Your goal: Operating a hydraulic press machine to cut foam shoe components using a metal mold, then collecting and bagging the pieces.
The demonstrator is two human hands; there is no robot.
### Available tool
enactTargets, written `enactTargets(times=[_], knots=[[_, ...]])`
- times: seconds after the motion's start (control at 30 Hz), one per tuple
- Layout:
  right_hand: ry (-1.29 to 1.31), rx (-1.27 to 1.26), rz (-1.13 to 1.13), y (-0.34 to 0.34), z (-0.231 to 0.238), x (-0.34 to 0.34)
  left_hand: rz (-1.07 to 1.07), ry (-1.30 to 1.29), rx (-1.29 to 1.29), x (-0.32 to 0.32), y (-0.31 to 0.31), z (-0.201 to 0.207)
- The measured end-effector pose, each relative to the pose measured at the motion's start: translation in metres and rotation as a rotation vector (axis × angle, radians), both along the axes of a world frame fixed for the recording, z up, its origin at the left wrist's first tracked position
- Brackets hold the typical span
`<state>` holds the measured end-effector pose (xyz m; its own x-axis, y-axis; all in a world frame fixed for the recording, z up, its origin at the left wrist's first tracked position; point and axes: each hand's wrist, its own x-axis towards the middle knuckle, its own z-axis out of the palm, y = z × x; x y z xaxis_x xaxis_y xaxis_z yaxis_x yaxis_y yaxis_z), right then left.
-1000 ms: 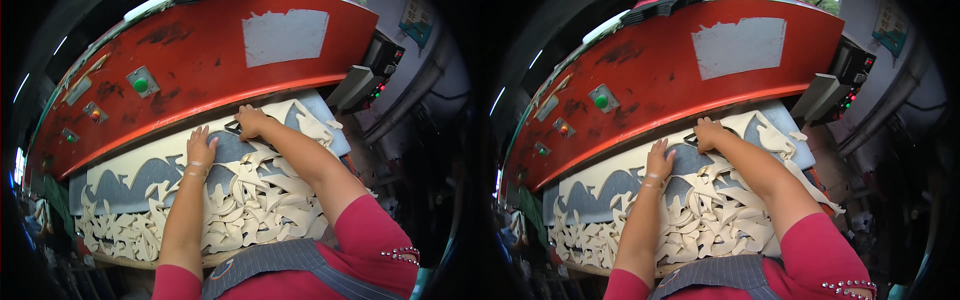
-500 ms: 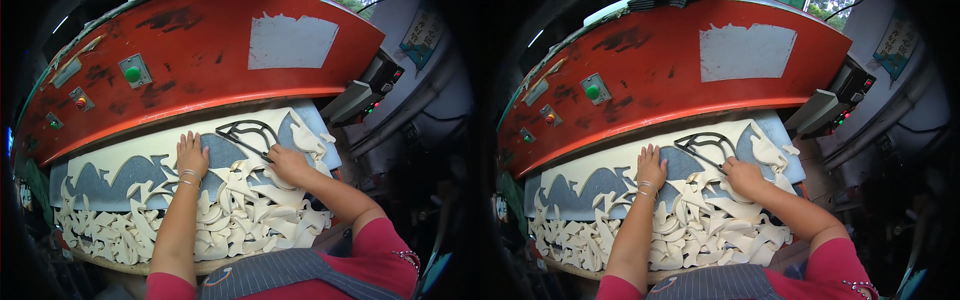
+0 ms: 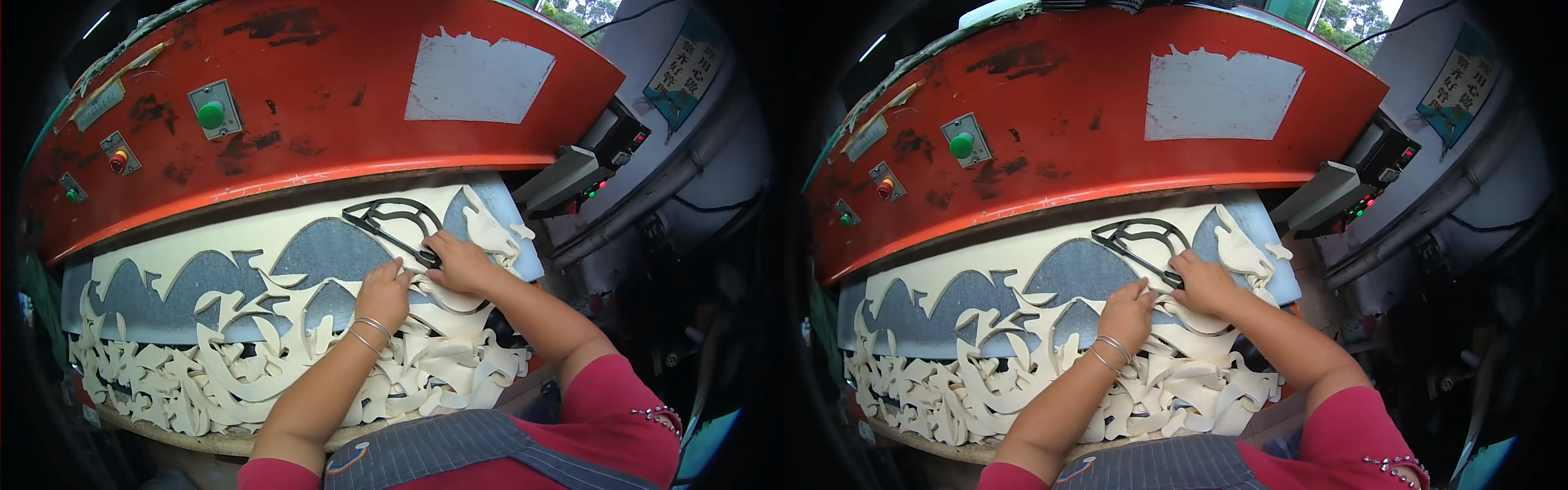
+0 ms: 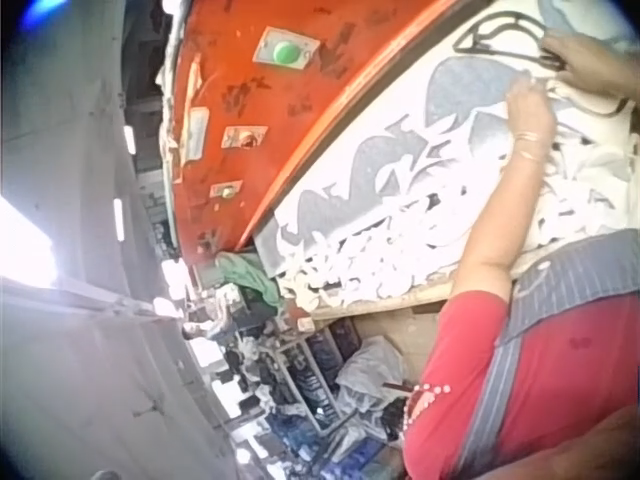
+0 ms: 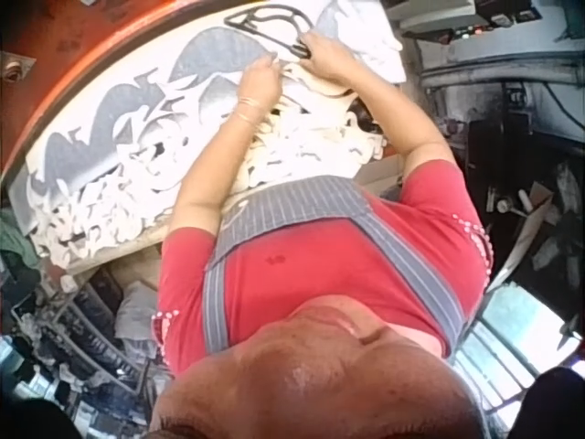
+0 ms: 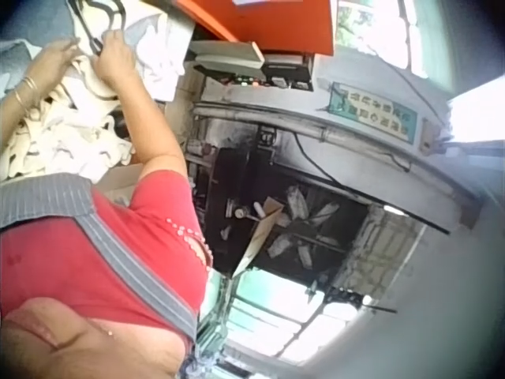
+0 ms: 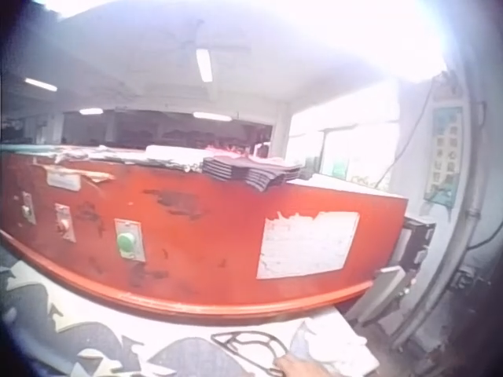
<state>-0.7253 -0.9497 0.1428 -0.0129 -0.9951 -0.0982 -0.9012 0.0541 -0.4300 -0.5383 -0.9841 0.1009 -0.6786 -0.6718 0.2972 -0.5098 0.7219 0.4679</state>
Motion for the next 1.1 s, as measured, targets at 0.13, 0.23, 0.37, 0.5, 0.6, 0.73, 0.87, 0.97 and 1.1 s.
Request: enactTargets(times=[0.13,0.23,0.37,0.5,0.6,0.73,0.87,0.97,1.1], knots=[[-0.009,0.215,0.119,-0.021,0.009,-0.015,0.006,0.047,0.011,-0.002,-0.003,0.004],[-0.046,0.246,0.064,-0.012,0.004,-0.013,-0.003,-0.025,0.066,0.001,0.003,-0.001],[-0.138,0.174,0.043,-0.032,0.073,-0.033,-0.012,-0.033,0.086,0.003,0.0,-0.004],[-0.233,-0.098,0.307,-0.034,0.113,-0.085,-0.008,0.015,0.016,0.001,-0.01,-0.003],[-0.44,-0.439,0.238,0.041,0.057,-0.099,-0.008,0.072,0.03,0.001,-0.001,-0.004],[-0.455,-0.559,-0.045,0.156,0.012,-0.069,-0.017,0.033,0.116,0.006,-0.002,0.01],[-0.315,-0.603,-0.076,0.214,0.017,-0.084,-0.104,0.2,0.255,-0.011,0.026,0.074],[0.09,-0.663,0.376,0.19,0.06,-0.093,-0.299,0.249,1.717,-0.029,0.066,0.104],[0.187,-0.641,0.417,0.178,0.069,-0.079,-0.128,0.648,2.192,-0.024,0.102,0.105]])
